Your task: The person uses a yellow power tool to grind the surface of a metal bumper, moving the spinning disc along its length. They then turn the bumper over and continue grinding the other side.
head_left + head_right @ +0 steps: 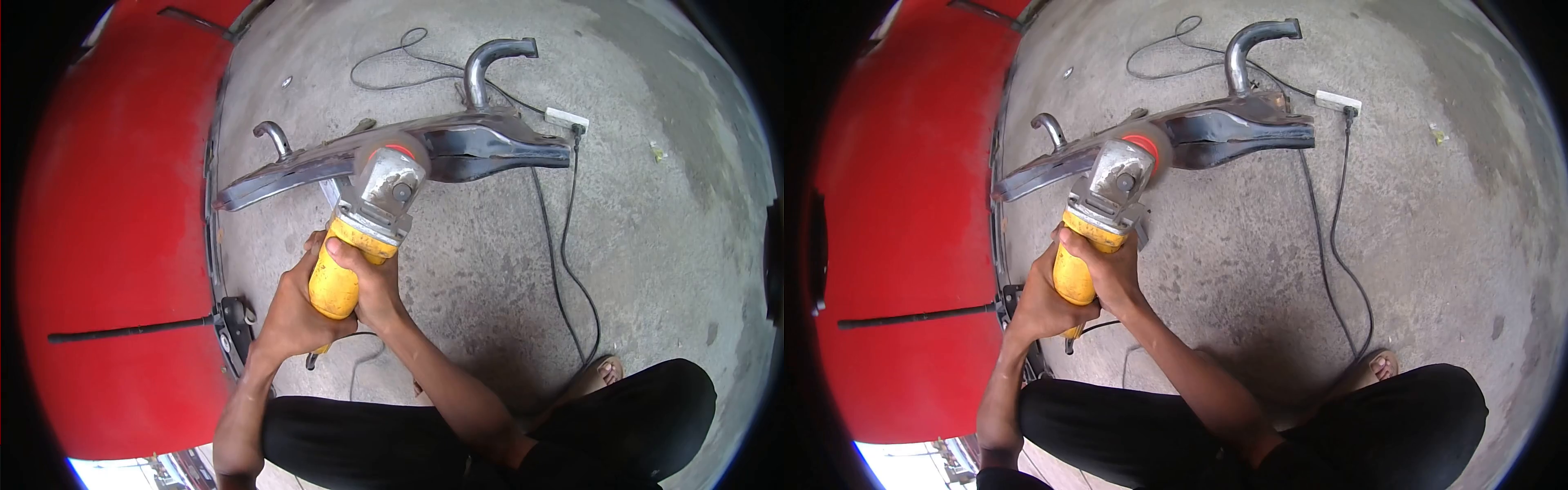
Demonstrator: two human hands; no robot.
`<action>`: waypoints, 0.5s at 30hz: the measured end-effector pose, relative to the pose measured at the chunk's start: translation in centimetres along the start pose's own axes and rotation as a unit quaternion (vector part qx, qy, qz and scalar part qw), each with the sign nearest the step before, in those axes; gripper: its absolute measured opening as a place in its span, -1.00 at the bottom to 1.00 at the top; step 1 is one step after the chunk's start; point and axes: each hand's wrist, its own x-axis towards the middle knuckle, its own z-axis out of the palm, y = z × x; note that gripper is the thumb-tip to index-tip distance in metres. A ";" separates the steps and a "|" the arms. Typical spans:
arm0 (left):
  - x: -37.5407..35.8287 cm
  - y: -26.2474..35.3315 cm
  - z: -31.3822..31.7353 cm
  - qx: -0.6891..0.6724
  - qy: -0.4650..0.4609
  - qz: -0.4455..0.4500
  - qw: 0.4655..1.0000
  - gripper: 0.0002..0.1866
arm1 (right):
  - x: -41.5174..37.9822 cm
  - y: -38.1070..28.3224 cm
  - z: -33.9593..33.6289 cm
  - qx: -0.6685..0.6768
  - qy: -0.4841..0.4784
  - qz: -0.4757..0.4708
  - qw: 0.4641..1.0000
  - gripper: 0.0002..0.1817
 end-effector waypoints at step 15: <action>-0.2 -0.3 0.2 0.029 0.000 0.002 1.000 0.04 | -0.6 0.2 -0.3 -0.015 -0.004 0.006 1.000 -0.60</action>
